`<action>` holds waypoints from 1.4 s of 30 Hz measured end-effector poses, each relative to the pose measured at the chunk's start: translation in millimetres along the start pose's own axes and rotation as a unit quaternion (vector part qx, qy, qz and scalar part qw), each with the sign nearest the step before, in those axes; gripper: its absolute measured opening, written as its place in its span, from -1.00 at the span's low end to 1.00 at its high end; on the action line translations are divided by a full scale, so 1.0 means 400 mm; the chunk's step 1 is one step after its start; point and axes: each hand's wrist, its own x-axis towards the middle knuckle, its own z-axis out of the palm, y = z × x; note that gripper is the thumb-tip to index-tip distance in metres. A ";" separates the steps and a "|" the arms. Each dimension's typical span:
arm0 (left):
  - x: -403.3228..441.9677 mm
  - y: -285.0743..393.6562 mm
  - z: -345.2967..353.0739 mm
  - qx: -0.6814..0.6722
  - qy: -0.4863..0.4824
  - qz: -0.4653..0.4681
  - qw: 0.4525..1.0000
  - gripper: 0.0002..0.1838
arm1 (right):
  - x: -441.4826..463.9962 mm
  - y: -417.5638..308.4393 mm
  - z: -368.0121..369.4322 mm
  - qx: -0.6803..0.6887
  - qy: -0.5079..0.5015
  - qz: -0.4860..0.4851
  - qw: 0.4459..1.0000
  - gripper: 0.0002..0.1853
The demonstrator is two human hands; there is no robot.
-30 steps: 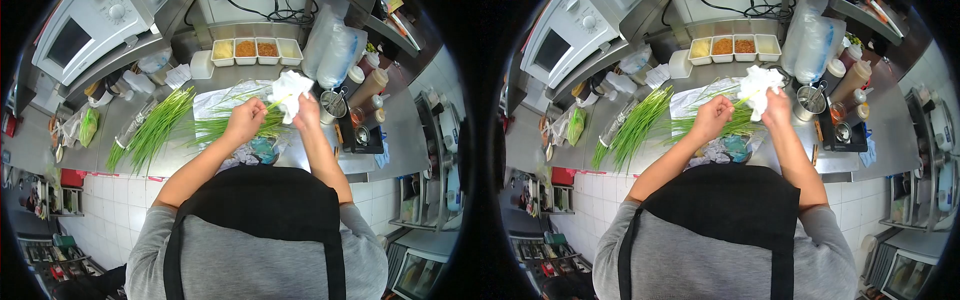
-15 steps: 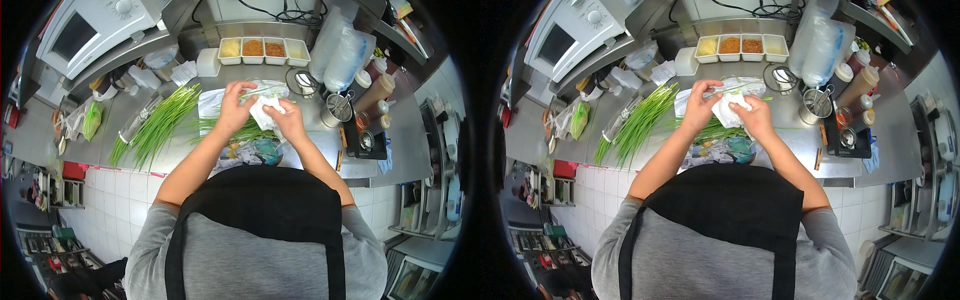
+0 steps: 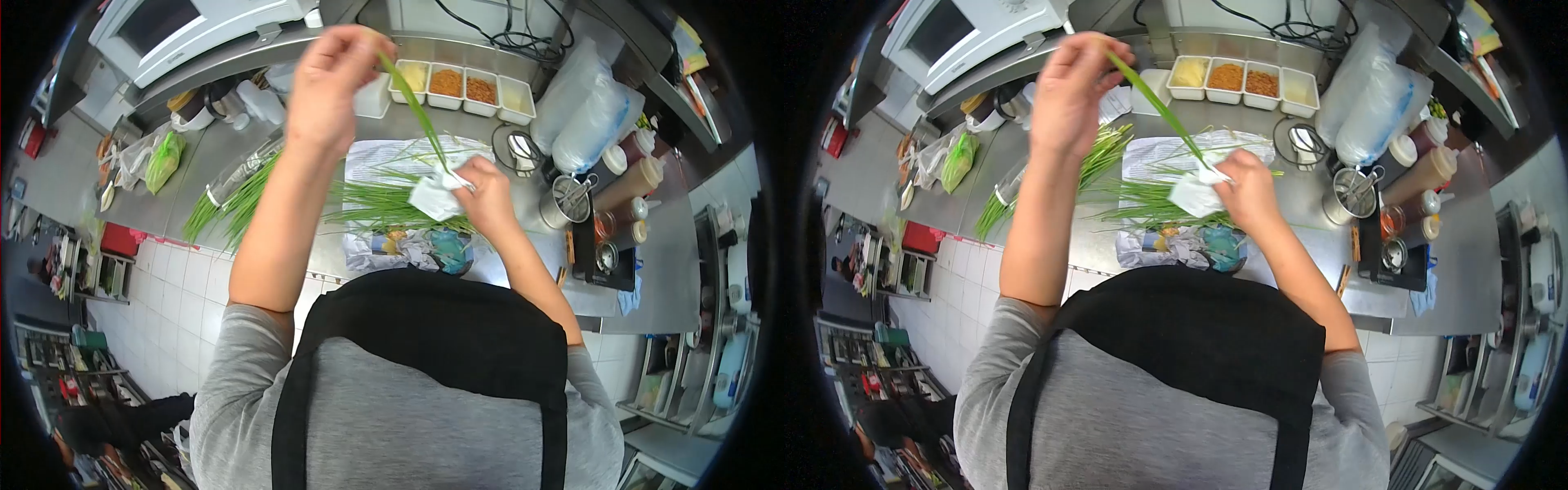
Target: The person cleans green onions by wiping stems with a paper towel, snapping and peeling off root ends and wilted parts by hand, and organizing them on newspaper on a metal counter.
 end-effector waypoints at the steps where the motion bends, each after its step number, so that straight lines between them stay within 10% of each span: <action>1: 0.008 0.033 -0.039 -0.047 0.022 0.014 0.999 -0.84 | -0.017 0.029 0.004 -0.027 -0.003 0.004 1.000 -0.84; 5: 0.038 0.198 -0.310 -0.146 -0.004 0.140 0.979 -0.78 | -0.084 0.136 -0.017 -0.063 0.007 0.084 0.994 -0.85; 8: 0.012 0.264 -0.349 0.062 0.042 0.144 0.987 -0.77 | -0.083 0.147 -0.056 -0.031 0.031 0.192 0.980 -0.85; 11: -0.023 0.191 -0.344 0.417 0.013 0.058 0.907 -0.75 | -0.094 0.186 -0.051 0.413 0.088 0.379 0.823 -0.68; 14: -0.049 0.020 -0.412 0.522 -0.076 -0.048 0.848 -0.68 | -0.114 0.204 -0.051 0.625 -0.009 0.319 0.712 -0.59; 15: -0.049 -0.039 -0.440 0.568 -0.095 -0.051 0.816 -0.66 | -0.124 0.214 -0.047 0.750 -0.065 0.272 0.599 -0.52; 18: -0.039 -0.195 -0.502 0.600 -0.125 -0.115 0.782 -0.69 | -0.122 0.212 -0.018 0.781 -0.027 0.326 0.532 -0.48; 21: -0.083 -0.318 -0.476 0.794 -0.089 0.038 0.601 -0.72 | -0.130 0.212 -0.031 0.762 -0.032 0.285 0.580 -0.57; 31: -0.157 -0.449 -0.008 0.436 -0.386 0.018 0.813 -0.86 | -0.075 0.260 -0.121 0.399 0.156 0.301 0.852 -0.73; 34: -0.216 -0.497 0.043 0.468 -0.411 -0.016 0.782 -0.76 | -0.087 0.281 -0.135 0.316 0.162 0.352 0.866 -0.71; 38: -0.265 -0.550 0.033 0.576 -0.251 0.094 0.772 -0.61 | -0.122 0.271 -0.183 0.521 0.231 0.289 0.769 -0.68; 42: -0.242 -0.498 0.041 0.512 -0.328 0.041 0.792 -0.73 | -0.171 0.299 -0.205 0.617 0.238 0.297 0.689 -0.64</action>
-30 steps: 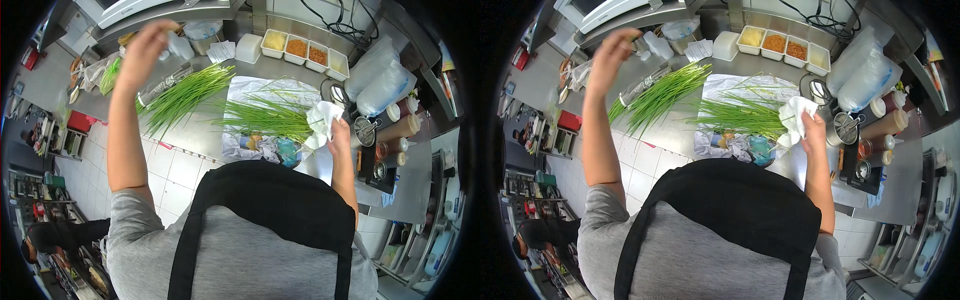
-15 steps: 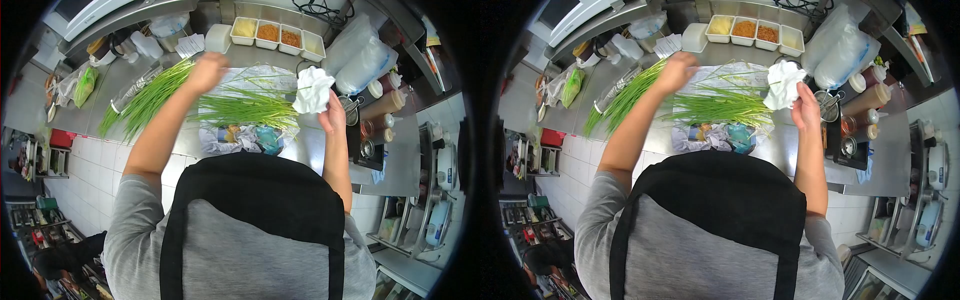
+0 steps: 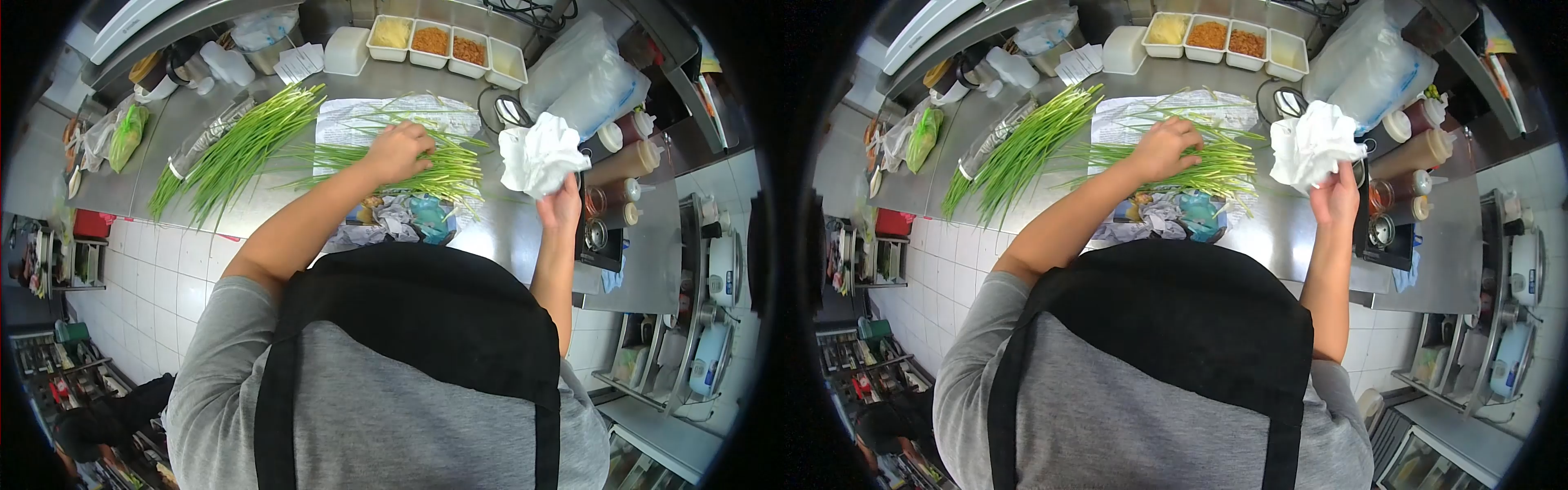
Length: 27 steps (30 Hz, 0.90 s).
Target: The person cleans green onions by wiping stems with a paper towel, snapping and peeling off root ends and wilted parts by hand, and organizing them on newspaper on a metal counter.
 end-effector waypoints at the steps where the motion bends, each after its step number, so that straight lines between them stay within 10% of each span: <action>1: 0.007 0.003 0.009 -0.010 -0.010 0.013 1.000 -0.76 | -0.015 -0.003 0.004 0.024 -0.013 0.013 1.000 -0.64; 9: 0.048 0.008 -0.003 -0.166 0.034 -0.069 0.983 -0.91 | -0.024 0.020 0.001 -0.124 0.086 -0.006 0.989 -0.70; 14: 0.081 0.024 -0.100 -0.494 -0.009 -0.178 0.851 -0.88 | 0.010 0.078 0.075 -0.161 0.057 0.004 0.985 -0.72; 27: 0.051 0.048 -0.134 -0.193 0.023 -0.126 0.973 -0.81 | 0.032 0.211 0.231 -0.121 -0.022 0.012 0.992 -0.78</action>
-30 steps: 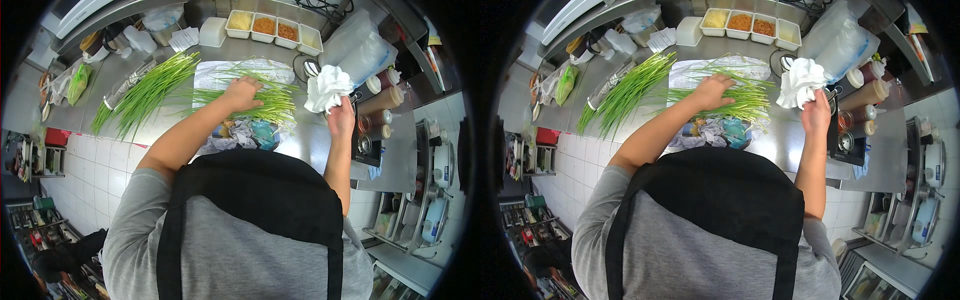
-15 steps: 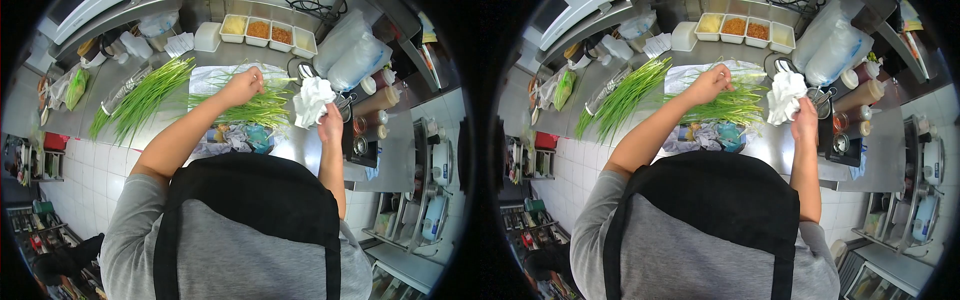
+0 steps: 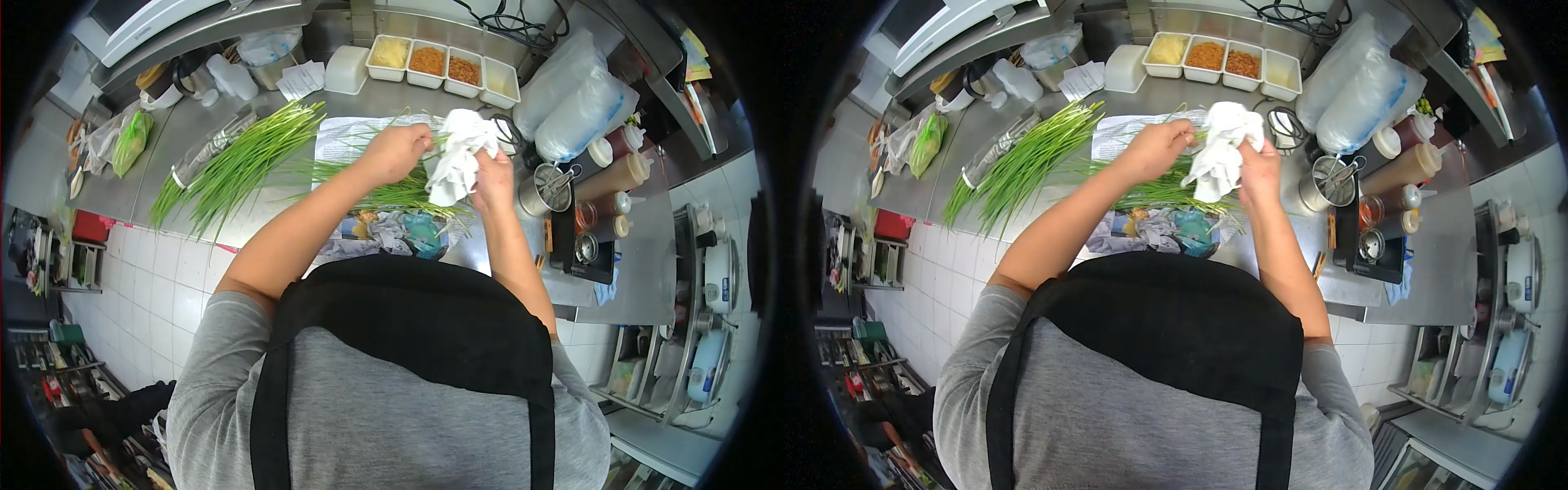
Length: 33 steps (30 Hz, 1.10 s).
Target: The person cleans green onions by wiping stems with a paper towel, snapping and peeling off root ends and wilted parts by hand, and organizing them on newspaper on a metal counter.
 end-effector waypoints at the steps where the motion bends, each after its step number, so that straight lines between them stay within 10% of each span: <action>1: -0.005 -0.006 -0.010 0.001 -0.006 -0.013 1.000 -0.81 | 0.006 -0.011 -0.016 0.005 0.011 -0.001 1.000 -0.79; 6: -0.011 -0.066 -0.045 -0.017 0.002 -0.047 0.999 -0.82 | 0.030 -0.082 -0.113 0.093 0.053 0.001 0.994 -0.75; 10: 0.007 -0.078 -0.044 -0.202 -0.013 -0.093 0.975 -0.84 | 0.032 -0.092 -0.149 -0.182 0.096 0.043 0.978 -0.67; 13: -0.002 -0.017 -0.070 -0.142 0.009 -0.099 0.985 -0.84 | -0.012 -0.146 -0.093 -0.492 0.145 -0.314 0.799 -0.57; 17: -0.013 0.028 -0.052 -0.062 0.089 -0.019 0.994 -0.83 | -0.014 -0.169 -0.051 -0.085 0.067 -0.220 0.970 -0.59; 21: -0.022 0.081 0.001 -0.035 0.118 -0.002 0.992 -0.79 | -0.055 -0.057 0.065 0.168 -0.027 -0.008 0.985 -0.71; 29: -0.073 0.068 0.021 -0.023 0.071 -0.034 0.997 -0.85 | 0.007 -0.036 0.008 0.078 0.037 0.029 0.996 -0.77; 33: -0.086 0.046 0.013 -0.117 0.097 -0.048 0.987 -0.88 | 0.031 -0.109 -0.040 -0.045 0.103 -0.176 0.978 -0.74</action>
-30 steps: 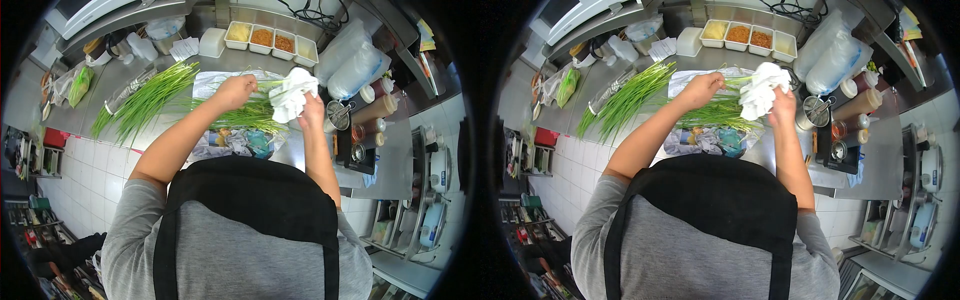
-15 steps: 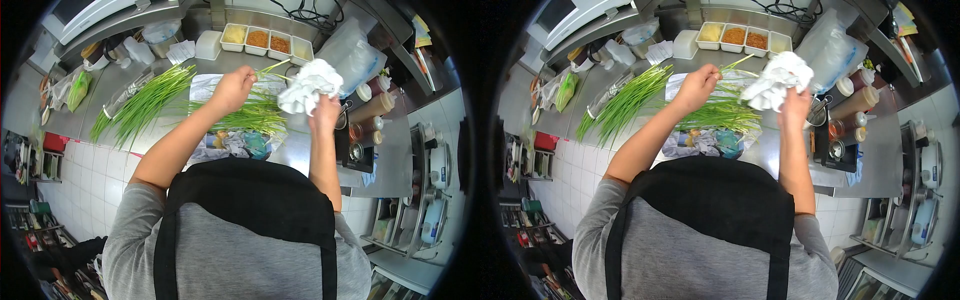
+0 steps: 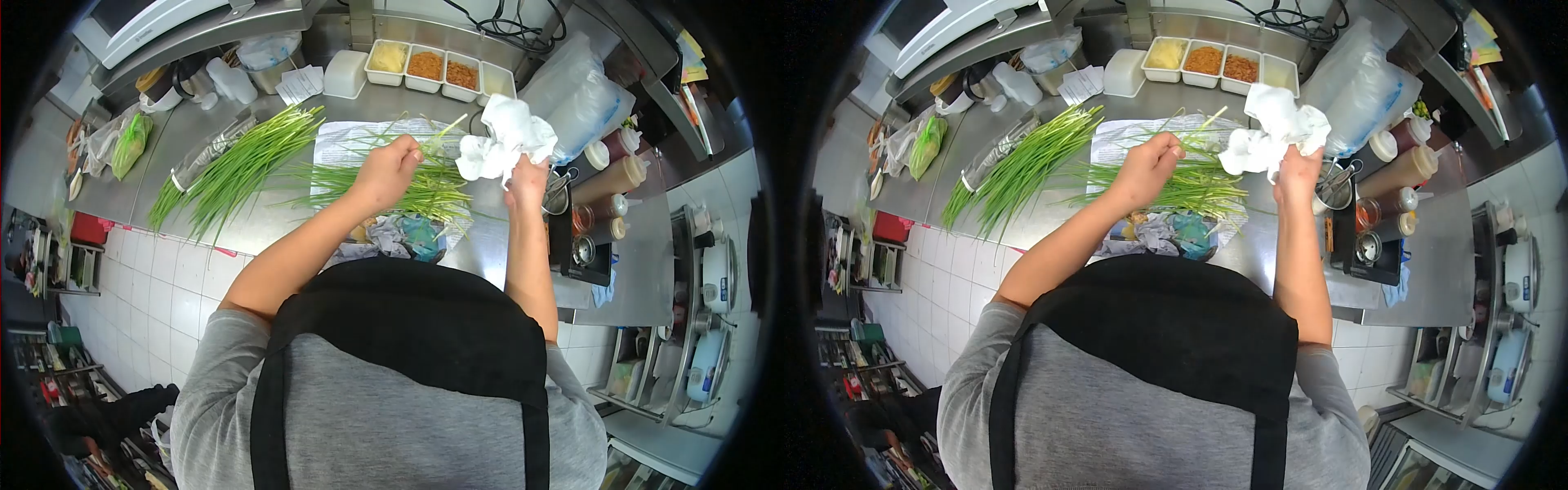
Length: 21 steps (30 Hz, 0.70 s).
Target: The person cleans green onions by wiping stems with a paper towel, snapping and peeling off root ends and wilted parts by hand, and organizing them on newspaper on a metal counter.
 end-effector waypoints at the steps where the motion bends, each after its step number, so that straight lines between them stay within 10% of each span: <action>1: 0.003 -0.008 0.003 -0.046 -0.007 -0.006 0.999 -0.88 | 0.006 0.011 -0.020 -0.036 -0.001 0.011 0.999 -0.73; 7: 0.016 0.010 0.052 -0.234 -0.038 -0.011 0.971 -0.86 | -0.053 0.092 -0.059 -0.250 -0.088 -0.009 0.964 -0.74; 13: 0.018 0.017 0.089 -0.192 -0.026 -0.056 0.980 -0.86 | -0.146 0.014 0.022 0.067 -0.106 0.215 0.968 -0.61; 21: 0.004 0.012 0.105 -0.162 -0.042 -0.046 0.985 -0.85 | -0.153 -0.003 0.023 0.296 -0.113 0.262 0.911 -0.56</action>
